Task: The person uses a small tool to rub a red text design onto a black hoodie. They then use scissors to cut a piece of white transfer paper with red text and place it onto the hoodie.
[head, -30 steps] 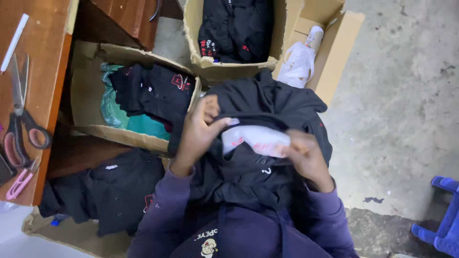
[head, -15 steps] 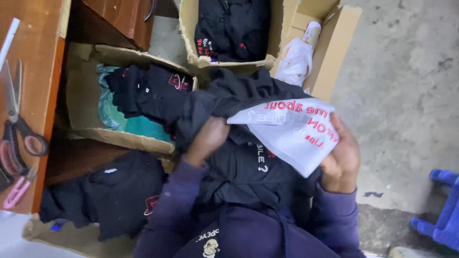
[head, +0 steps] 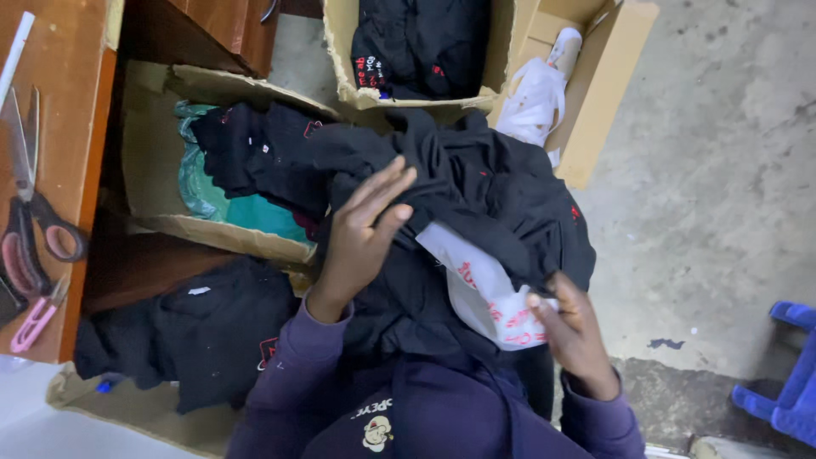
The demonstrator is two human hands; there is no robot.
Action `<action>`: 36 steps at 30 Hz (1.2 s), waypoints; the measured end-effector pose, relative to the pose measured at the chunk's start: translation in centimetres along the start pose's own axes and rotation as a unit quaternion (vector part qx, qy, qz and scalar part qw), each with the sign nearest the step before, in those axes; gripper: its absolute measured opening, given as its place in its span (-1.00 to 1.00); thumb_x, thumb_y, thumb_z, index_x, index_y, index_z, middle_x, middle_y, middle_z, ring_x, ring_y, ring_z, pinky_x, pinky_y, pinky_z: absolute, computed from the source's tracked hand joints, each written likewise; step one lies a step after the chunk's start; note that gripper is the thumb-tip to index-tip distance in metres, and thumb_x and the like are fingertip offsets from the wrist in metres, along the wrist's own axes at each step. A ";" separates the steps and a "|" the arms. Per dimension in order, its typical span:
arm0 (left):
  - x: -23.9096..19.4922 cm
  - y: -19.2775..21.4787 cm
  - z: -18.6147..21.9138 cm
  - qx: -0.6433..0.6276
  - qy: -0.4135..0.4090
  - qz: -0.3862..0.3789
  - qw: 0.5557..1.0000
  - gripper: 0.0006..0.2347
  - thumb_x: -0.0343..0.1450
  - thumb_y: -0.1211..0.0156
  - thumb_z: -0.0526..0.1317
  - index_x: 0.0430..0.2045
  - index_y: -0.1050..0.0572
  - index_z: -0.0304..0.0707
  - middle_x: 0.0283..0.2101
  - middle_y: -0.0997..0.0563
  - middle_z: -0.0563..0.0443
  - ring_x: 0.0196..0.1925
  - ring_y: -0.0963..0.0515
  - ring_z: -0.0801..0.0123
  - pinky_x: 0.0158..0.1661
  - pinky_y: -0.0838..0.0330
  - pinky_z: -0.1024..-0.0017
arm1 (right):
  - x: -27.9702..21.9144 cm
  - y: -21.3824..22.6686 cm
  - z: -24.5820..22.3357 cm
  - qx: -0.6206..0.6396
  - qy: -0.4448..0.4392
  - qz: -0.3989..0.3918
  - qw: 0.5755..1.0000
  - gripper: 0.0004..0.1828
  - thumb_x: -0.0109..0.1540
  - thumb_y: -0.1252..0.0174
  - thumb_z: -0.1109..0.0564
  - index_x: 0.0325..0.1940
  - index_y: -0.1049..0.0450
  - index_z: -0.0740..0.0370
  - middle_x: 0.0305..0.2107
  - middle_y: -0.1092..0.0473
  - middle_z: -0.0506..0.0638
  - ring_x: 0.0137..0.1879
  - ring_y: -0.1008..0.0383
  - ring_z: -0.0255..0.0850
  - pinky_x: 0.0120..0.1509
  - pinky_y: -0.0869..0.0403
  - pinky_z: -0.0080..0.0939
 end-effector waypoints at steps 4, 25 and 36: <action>-2.6 -3.0 0.3 0.033 -0.060 -0.044 0.997 -0.80 0.53 -0.15 -0.31 0.02 -0.57 -0.33 0.10 -0.58 -0.21 0.18 -0.57 0.09 0.22 -0.39 0.24 | -0.4 0.4 2.9 0.207 0.058 0.107 0.971 -0.66 0.30 -0.20 0.27 0.17 -0.47 0.25 0.00 -0.55 0.04 0.03 -0.55 -0.25 0.09 -0.53 -0.26; -0.2 -2.9 -5.0 -0.335 0.227 -0.065 0.912 -0.81 0.36 -0.43 -0.16 -0.49 -0.55 -0.27 -0.64 -0.56 -0.02 -0.63 -0.44 0.57 -0.59 -0.21 0.62 | 3.4 1.7 4.8 0.243 0.040 0.226 0.942 -0.83 0.42 -0.12 0.17 0.01 -0.26 0.13 -0.30 -0.50 -0.01 -0.25 -0.60 -0.27 -0.20 -0.57 -0.31; 0.5 6.2 -8.3 -0.326 0.135 0.172 0.920 -0.66 0.46 -0.23 -0.32 0.15 -0.51 -0.36 -0.01 -0.66 -0.07 -0.15 -0.71 0.55 -0.13 -0.66 0.57 | -0.8 -2.7 0.6 -0.241 0.447 0.219 0.833 -0.78 0.13 -0.23 0.47 -0.28 -0.68 0.28 -0.18 -0.55 0.21 -0.09 -0.61 0.09 0.10 -0.56 0.01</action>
Point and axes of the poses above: each hand's wrist, its own x-axis towards the middle knuckle, its own y-axis out of the back of the hand, z = x × y, the point moved 6 cm from there along x, towards the middle knuckle
